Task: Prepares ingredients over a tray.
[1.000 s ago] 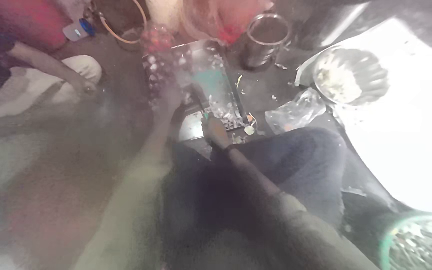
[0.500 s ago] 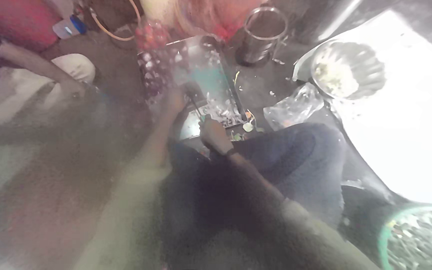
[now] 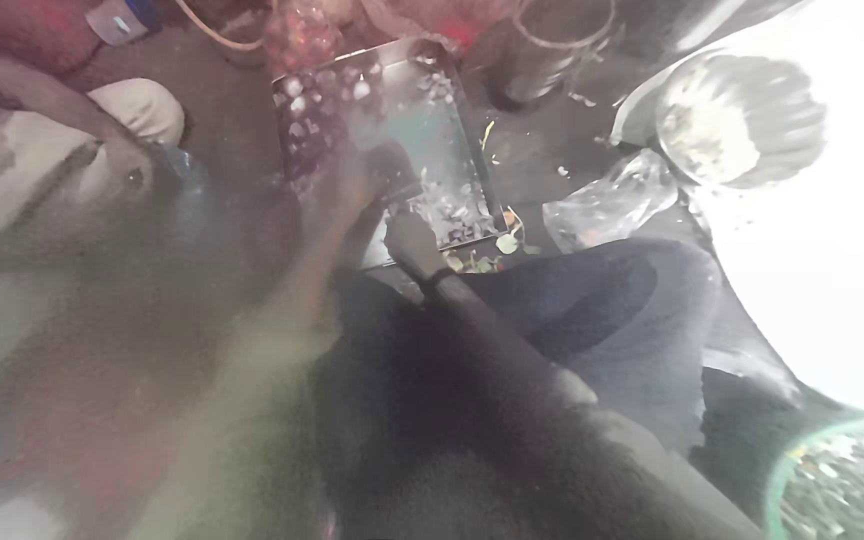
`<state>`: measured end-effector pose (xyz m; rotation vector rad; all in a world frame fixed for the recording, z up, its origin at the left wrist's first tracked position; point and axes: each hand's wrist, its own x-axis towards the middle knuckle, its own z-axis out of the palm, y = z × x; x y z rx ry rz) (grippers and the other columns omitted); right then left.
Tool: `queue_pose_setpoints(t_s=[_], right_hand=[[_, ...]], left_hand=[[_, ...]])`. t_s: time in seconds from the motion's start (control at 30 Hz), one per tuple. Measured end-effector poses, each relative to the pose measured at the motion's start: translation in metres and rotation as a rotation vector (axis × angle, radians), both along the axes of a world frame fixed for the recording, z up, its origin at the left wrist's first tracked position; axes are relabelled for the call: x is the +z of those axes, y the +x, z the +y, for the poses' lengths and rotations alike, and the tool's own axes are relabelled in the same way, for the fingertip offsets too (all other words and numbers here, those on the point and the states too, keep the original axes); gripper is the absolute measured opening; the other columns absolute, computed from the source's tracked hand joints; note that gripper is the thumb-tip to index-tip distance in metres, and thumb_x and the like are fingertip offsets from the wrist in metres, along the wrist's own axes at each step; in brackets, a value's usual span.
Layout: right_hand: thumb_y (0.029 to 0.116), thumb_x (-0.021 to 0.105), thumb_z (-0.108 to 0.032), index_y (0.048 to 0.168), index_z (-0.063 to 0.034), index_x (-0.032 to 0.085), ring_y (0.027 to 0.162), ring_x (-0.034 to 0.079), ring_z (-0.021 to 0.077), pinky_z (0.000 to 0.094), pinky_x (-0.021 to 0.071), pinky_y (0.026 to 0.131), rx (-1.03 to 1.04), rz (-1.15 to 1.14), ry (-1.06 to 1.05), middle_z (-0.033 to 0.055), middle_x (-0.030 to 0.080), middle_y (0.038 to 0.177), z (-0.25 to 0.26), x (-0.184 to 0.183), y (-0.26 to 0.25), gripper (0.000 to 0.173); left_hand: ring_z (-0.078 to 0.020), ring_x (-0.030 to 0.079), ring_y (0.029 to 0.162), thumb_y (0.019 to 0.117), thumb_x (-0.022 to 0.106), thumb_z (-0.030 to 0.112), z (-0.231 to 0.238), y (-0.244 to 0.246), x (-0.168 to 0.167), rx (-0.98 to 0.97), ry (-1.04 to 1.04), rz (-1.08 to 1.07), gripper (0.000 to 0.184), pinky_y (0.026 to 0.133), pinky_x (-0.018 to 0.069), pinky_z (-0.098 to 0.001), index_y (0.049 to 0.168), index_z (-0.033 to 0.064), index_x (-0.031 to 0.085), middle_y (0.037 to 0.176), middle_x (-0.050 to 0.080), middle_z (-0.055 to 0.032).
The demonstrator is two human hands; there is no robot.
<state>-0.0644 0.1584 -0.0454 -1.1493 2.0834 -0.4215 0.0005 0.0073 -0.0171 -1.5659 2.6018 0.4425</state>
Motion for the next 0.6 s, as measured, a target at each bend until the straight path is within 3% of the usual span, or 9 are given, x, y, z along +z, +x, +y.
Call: queue_pose_setpoints(t_s=[0.03,0.1,0.17,0.23,0.3,0.4,0.5,0.57,0.6], right_hand=[[0.1058,0.051,-0.031,0.126,-0.0015,0.06,0.1,0.07,0.041,0.0608,0.0578,0.077,0.04,0.017,0.043,0.0231,0.069,0.11,-0.017,-0.001,-0.005,0.037],[0.101,0.058,-0.025,0.124,0.0,0.062,0.106,0.069,0.041,0.062,0.0576,0.082,0.081,0.054,0.062,0.0234,0.068,0.116,-0.04,-0.005,-0.014,0.034],[0.1018,0.057,-0.026,0.126,-0.0001,0.061,0.104,0.07,0.0412,0.062,0.058,0.081,0.06,0.067,0.059,0.0235,0.069,0.115,-0.048,-0.003,-0.015,0.036],[0.1033,0.054,-0.029,0.118,-0.0024,0.065,0.101,0.071,0.0397,0.061,0.0582,0.079,0.046,0.071,0.076,0.0215,0.07,0.111,-0.041,-0.001,-0.014,0.033],[0.1068,0.049,-0.032,0.125,-0.0028,0.061,0.099,0.072,0.0391,0.0605,0.0578,0.079,0.036,0.052,0.119,0.021,0.071,0.108,-0.026,0.01,-0.013,0.037],[0.1087,0.046,-0.037,0.126,-0.0041,0.053,0.086,0.071,0.04,0.0591,0.0574,0.067,0.003,0.043,0.062,0.0203,0.068,0.093,0.016,0.016,-0.01,0.038],[0.1074,0.048,-0.039,0.124,-0.0076,0.052,0.075,0.07,0.0387,0.057,0.0564,0.059,-0.013,0.06,0.018,0.0174,0.066,0.084,0.036,0.014,-0.009,0.036],[0.1073,0.049,-0.039,0.123,-0.0081,0.052,0.075,0.07,0.0389,0.057,0.0569,0.059,0.001,0.081,0.021,0.0173,0.066,0.083,0.037,0.016,-0.007,0.035],[0.1077,0.049,-0.039,0.123,-0.0076,0.051,0.075,0.07,0.0397,0.0575,0.0568,0.059,0.007,0.081,0.022,0.018,0.066,0.084,0.038,0.018,-0.005,0.035]], left_hand=[[-0.0411,0.067,0.114,0.0921,0.071,0.021,0.005,-0.002,0.006,0.031,0.023,-0.016,0.036,0.098,0.0543,-0.0584,0.121,0.0004,0.067,0.121,0.067,-0.0247],[-0.0424,0.067,0.114,0.0933,0.069,0.02,0.011,-0.009,0.015,0.073,0.025,-0.044,0.039,0.096,0.0549,-0.0589,0.124,-0.0038,0.064,0.121,0.066,-0.0272],[-0.0425,0.066,0.116,0.0937,0.069,0.021,0.011,-0.01,0.016,0.095,0.001,-0.029,0.041,0.097,0.0546,-0.0593,0.126,-0.0032,0.064,0.123,0.066,-0.0276],[-0.0428,0.067,0.114,0.0945,0.068,0.02,0.012,-0.009,0.015,0.106,0.009,-0.024,0.043,0.096,0.0552,-0.0595,0.129,-0.0039,0.062,0.121,0.067,-0.0282],[-0.0426,0.067,0.115,0.0949,0.068,0.017,0.014,-0.007,0.018,0.115,0.026,-0.002,0.042,0.097,0.0549,-0.0588,0.129,-0.0049,0.06,0.121,0.066,-0.0282],[-0.0412,0.066,0.117,0.0947,0.067,0.017,0.01,-0.005,0.011,0.055,0.02,0.019,0.025,0.1,0.053,-0.0604,0.113,0.0009,0.072,0.123,0.068,-0.024],[-0.0408,0.066,0.118,0.0951,0.067,0.017,0.005,-0.004,0.008,0.032,0.017,0.025,0.023,0.101,0.0528,-0.0602,0.112,0.0028,0.074,0.125,0.068,-0.0227],[-0.0402,0.069,0.106,0.0912,0.07,0.019,0.012,0.011,0.001,-0.035,-0.148,0.121,0.021,0.092,0.0568,-0.0601,0.105,0.0036,0.075,0.113,0.071,-0.0221],[-0.0407,0.071,0.094,0.089,0.071,0.02,0.027,0.022,0.008,-0.108,-0.311,0.197,0.022,0.083,0.0588,-0.0589,0.099,0.0012,0.075,0.102,0.072,-0.0235]])
